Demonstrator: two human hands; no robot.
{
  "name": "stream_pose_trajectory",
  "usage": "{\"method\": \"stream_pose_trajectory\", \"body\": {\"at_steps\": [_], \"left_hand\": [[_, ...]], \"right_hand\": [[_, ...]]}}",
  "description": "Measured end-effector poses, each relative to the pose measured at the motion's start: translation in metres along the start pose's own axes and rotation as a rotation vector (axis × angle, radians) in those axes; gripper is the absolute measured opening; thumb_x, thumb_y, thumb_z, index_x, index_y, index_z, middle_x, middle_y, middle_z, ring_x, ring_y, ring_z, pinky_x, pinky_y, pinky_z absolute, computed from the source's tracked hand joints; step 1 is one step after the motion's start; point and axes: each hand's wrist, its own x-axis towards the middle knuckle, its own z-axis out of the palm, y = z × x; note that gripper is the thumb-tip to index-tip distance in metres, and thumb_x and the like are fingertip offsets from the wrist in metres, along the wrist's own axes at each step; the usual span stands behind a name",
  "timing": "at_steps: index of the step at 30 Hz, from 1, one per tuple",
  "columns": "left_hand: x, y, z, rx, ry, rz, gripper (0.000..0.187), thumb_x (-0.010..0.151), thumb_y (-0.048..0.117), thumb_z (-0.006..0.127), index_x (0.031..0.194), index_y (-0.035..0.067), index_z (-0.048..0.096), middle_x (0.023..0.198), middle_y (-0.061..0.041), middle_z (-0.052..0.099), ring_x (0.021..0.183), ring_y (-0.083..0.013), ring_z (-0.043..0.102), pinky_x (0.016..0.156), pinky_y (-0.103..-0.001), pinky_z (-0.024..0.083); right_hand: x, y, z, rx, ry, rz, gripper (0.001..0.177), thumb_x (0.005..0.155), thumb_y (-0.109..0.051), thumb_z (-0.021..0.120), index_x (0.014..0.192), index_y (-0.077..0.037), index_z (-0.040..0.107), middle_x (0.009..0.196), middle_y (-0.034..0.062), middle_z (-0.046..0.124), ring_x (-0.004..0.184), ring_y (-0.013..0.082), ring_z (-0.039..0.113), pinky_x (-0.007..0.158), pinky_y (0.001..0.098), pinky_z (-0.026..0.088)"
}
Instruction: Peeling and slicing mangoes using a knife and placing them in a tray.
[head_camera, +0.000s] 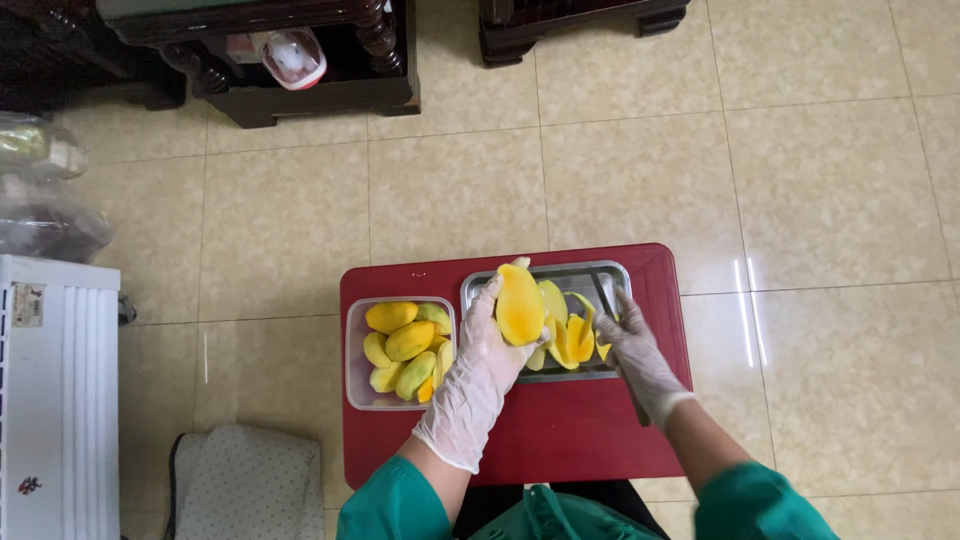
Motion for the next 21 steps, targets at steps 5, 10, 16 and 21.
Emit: {"method": "stream_pose_trajectory", "body": {"at_steps": [5,10,16,21], "left_hand": [[-0.014,0.006,0.021,0.03,-0.005,0.062,0.031,0.094,0.035,0.07,0.124,0.026,0.074,0.113,-0.012,0.069,0.097,-0.0319,0.068,0.08,-0.044,0.056],[-0.025,0.008,0.04,0.066,-0.06,0.028,0.027,0.09,0.038,0.078,0.109,0.019,0.074,0.105,-0.013,0.074,0.091,-0.0323,0.072,0.077,-0.045,0.059],[-0.044,0.006,0.057,0.223,-0.146,0.178,0.033,0.095,0.037,0.073,0.125,0.025,0.074,0.098,-0.011,0.071,0.074,-0.0323,0.073,0.058,-0.043,0.064],[-0.023,-0.008,0.044,0.293,-0.282,0.238,0.036,0.099,0.038,0.066,0.133,0.027,0.072,0.096,-0.006,0.071,0.072,-0.0263,0.075,0.057,-0.039,0.067]], "right_hand": [[-0.067,-0.044,-0.016,-0.018,-0.244,-0.27,0.072,0.098,-0.032,0.061,0.164,-0.028,0.034,0.063,0.0048,0.06,0.049,0.011,0.055,0.042,0.0218,0.042],[-0.09,-0.038,-0.024,-0.218,-0.248,-0.463,0.085,0.086,-0.031,0.077,0.162,-0.032,0.039,0.068,0.0023,0.068,0.052,0.0129,0.062,0.05,0.0235,0.049],[-0.117,-0.053,-0.019,-0.594,-0.099,-0.582,0.095,0.079,-0.027,0.089,0.161,-0.036,0.043,0.086,0.0045,0.076,0.068,0.0229,0.074,0.066,0.0371,0.059],[-0.131,-0.057,-0.022,-0.528,-0.08,-0.54,0.092,0.08,-0.03,0.087,0.161,-0.035,0.044,0.085,0.0028,0.077,0.068,0.0209,0.073,0.067,0.0352,0.059]]}}
